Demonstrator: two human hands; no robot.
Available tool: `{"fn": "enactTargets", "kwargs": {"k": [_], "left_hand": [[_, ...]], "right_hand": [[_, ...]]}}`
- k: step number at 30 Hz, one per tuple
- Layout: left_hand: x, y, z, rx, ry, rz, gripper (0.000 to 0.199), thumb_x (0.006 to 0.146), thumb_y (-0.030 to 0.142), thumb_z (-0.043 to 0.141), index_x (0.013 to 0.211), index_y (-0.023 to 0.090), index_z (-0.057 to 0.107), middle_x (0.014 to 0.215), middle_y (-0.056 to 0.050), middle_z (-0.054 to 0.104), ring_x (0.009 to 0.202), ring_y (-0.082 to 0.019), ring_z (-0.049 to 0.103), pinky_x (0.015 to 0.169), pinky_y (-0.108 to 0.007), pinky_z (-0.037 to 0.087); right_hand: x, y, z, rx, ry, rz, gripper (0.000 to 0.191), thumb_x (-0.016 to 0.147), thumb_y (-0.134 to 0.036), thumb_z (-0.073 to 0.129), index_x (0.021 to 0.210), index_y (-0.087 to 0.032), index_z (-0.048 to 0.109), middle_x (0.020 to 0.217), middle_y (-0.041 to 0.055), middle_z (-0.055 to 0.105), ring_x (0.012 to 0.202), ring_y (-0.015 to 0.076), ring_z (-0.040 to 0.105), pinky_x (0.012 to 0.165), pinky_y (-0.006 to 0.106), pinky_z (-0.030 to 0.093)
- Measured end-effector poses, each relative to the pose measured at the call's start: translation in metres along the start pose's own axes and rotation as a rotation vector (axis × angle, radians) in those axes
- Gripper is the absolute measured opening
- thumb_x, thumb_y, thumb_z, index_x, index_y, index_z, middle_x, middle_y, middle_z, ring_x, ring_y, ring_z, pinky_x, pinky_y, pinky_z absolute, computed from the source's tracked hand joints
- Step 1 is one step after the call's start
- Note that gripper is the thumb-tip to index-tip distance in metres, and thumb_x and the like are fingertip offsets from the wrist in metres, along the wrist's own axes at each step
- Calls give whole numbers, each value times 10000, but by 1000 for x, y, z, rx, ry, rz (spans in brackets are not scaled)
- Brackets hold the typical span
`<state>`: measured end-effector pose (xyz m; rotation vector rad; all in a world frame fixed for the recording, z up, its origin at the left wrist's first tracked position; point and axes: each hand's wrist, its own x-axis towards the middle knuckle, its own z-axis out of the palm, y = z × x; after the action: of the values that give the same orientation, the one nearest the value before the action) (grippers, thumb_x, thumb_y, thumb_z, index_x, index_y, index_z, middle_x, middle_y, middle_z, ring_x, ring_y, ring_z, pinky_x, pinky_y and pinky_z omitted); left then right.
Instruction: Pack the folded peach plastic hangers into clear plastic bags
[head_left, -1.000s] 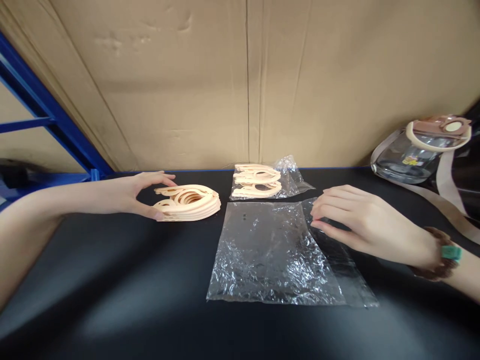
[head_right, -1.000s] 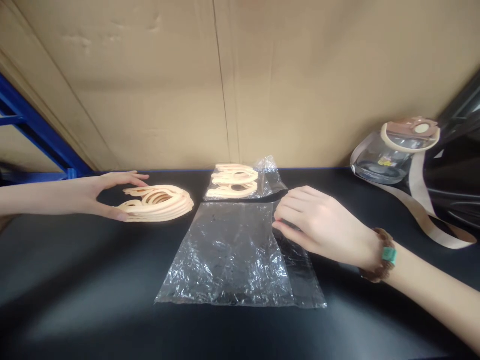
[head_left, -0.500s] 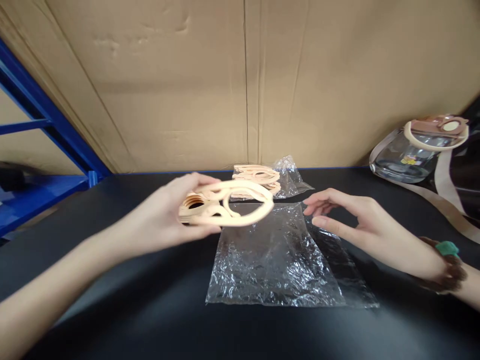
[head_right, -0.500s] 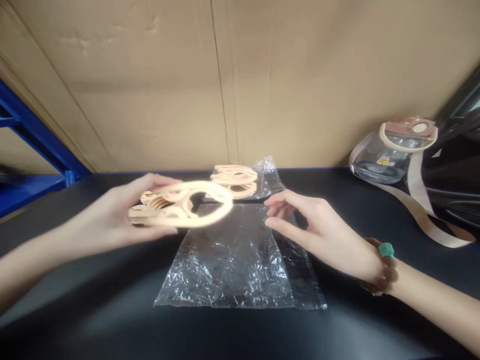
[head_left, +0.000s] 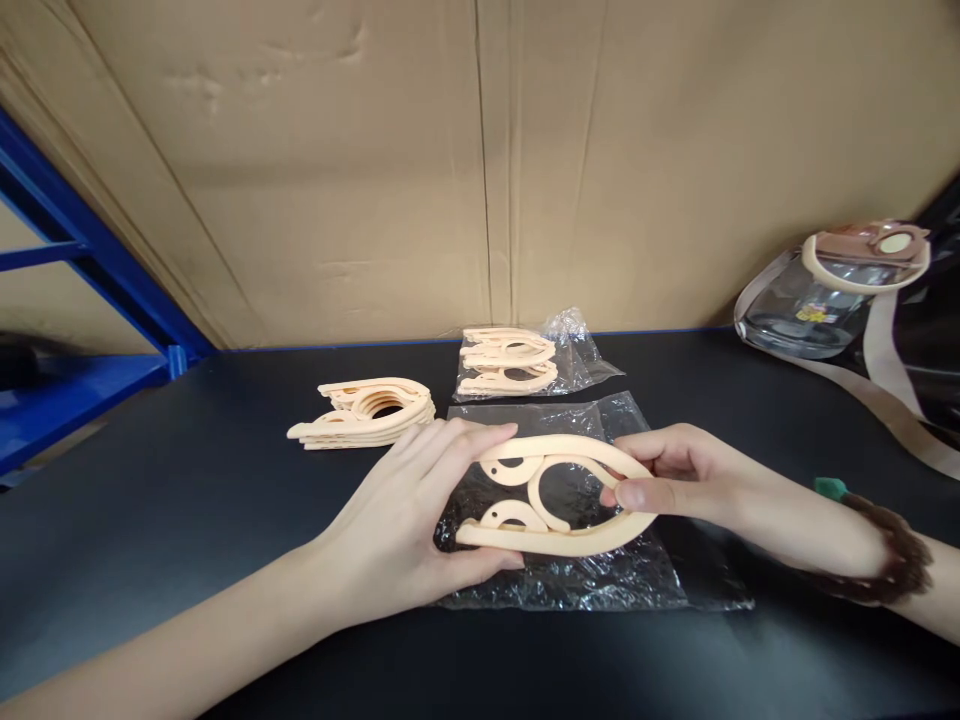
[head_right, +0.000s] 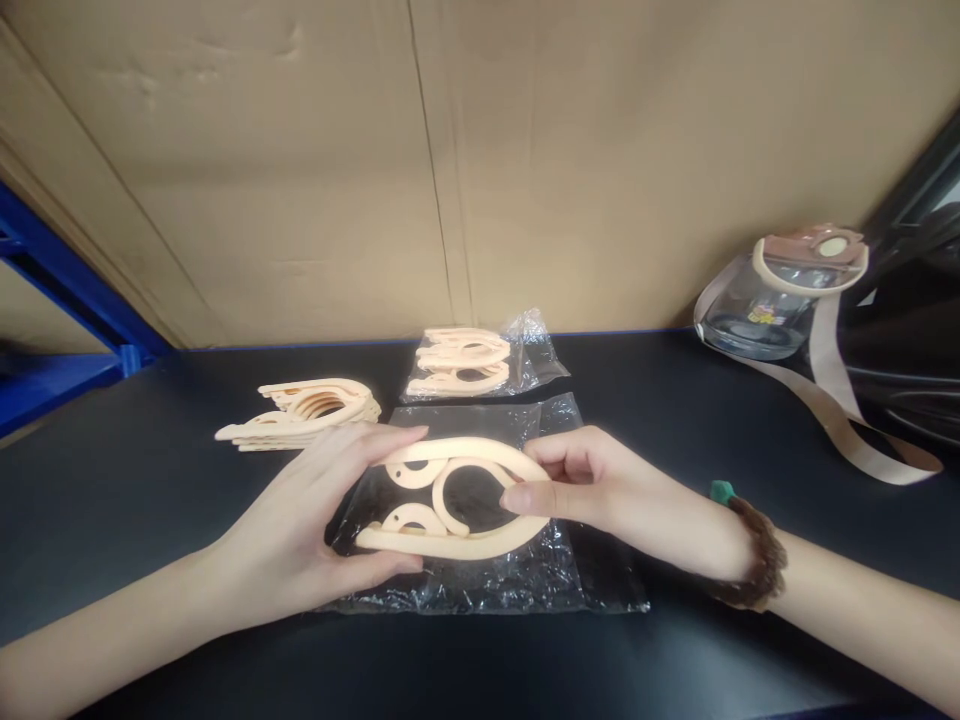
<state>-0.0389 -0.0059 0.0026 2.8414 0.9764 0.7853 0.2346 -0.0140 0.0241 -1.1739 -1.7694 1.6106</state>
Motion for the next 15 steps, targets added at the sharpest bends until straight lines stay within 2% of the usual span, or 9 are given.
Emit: {"fn": "enactTargets", "kwargs": {"k": [3,10,12,15], "left_hand": [[1,-3,0,18,2,15,774,796,551,684,1408,244,322,1232,-98,592,1075,-281,580,915,-405,458],[0,-3,1,44,-18,33,823,825,607,622,1457,230,253,1273,-117,560,1108,-285,547,936,-399,438],[0,-5,1,58,4,52,797,850,609,586,1478,260,239,1298,-118,533,1129,-286,533,939,-400,434],[0,-7,1,142,8,131,662,887,581,548,1461,352,311,1324,-108,485,1136,-288,524,935,-416,432]], "right_hand": [[2,-1,-1,77,-24,26,297,808,-427,696,904,-148,724,893,51,698,837,181,608,763,299,463],[2,3,-1,127,-29,40,255,824,-380,693,913,-143,728,933,60,715,831,173,615,772,299,450],[2,7,-3,127,-38,20,238,835,-369,685,910,-147,725,936,57,712,821,165,605,765,295,441],[2,11,-5,105,-32,7,234,841,-368,677,913,-151,727,906,48,700,794,156,582,741,287,427]]}}
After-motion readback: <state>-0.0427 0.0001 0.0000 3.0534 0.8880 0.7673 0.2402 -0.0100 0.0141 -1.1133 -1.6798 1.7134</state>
